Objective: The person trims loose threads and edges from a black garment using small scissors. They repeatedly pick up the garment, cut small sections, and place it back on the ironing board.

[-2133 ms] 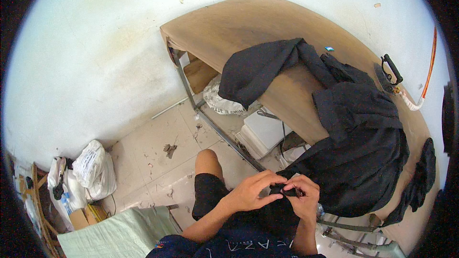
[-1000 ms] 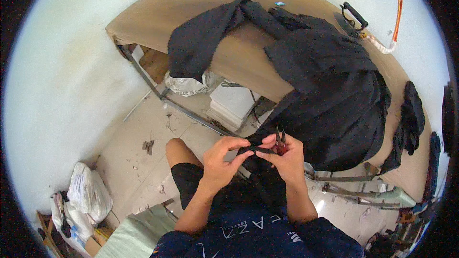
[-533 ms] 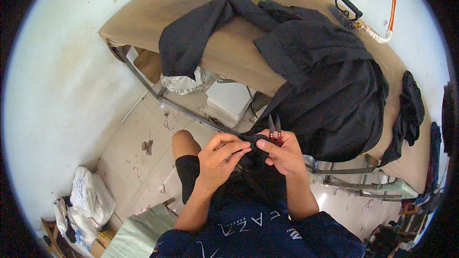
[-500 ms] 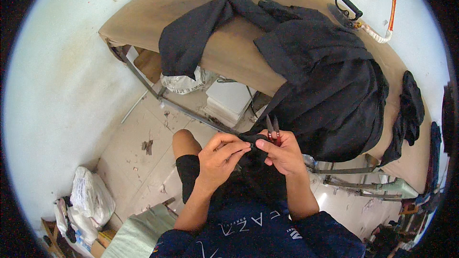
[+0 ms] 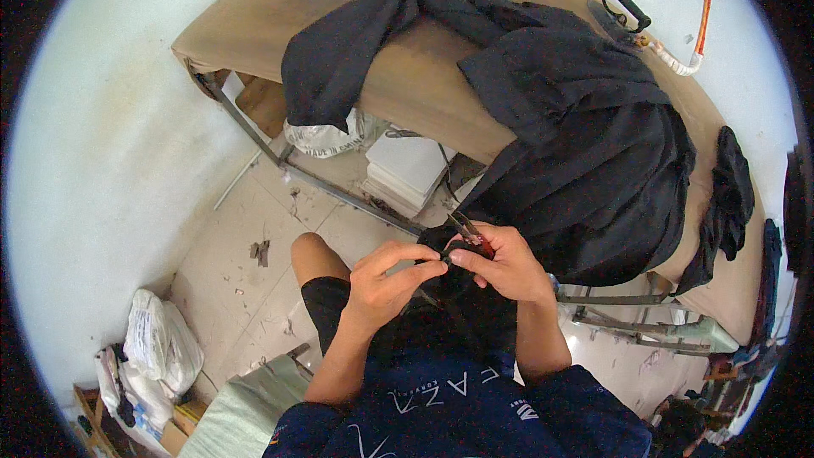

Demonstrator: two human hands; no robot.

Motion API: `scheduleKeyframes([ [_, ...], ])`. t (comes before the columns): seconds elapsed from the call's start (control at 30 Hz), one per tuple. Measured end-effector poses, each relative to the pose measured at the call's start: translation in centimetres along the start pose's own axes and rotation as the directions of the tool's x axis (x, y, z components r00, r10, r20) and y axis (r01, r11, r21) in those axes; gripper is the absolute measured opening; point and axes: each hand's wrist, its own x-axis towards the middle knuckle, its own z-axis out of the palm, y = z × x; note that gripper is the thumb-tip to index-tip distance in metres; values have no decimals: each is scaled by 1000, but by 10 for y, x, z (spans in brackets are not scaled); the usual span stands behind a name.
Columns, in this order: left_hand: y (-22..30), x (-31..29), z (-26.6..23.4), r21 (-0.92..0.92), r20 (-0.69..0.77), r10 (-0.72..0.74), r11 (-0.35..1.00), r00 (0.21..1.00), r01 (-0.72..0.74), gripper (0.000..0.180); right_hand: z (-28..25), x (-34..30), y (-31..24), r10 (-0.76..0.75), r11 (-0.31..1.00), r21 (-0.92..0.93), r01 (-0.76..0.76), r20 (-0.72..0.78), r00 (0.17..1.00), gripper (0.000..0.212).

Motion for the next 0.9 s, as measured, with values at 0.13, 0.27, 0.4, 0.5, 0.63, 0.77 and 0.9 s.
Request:
scheduleKeyframes([
  [0.13,0,1,0,-25,24,-34,999,999,35,22,-6,2,3,-10,999,-38,12,48,999,18],
  [0.27,2,3,0,-47,34,-83,995,996,84,24,-8,2,0,-27,999,-35,29,52,998,11],
  [0.4,1,4,-1,-39,48,-95,995,994,97,25,-6,3,-7,-37,999,-37,39,48,998,12],
  [0.5,0,0,0,-35,55,-110,993,992,112,25,-8,5,-9,-167,965,-191,177,69,984,19],
  [0.63,-2,-3,0,-30,75,-145,989,987,147,25,-8,6,-3,-228,912,-337,232,52,972,18],
  [0.77,-4,-7,1,-50,94,-190,980,977,195,23,-6,4,-11,-213,882,-420,213,47,976,17],
  [0.9,-12,-10,3,-41,108,-153,986,982,159,18,-3,3,-9,-261,858,-452,244,26,965,17],
])
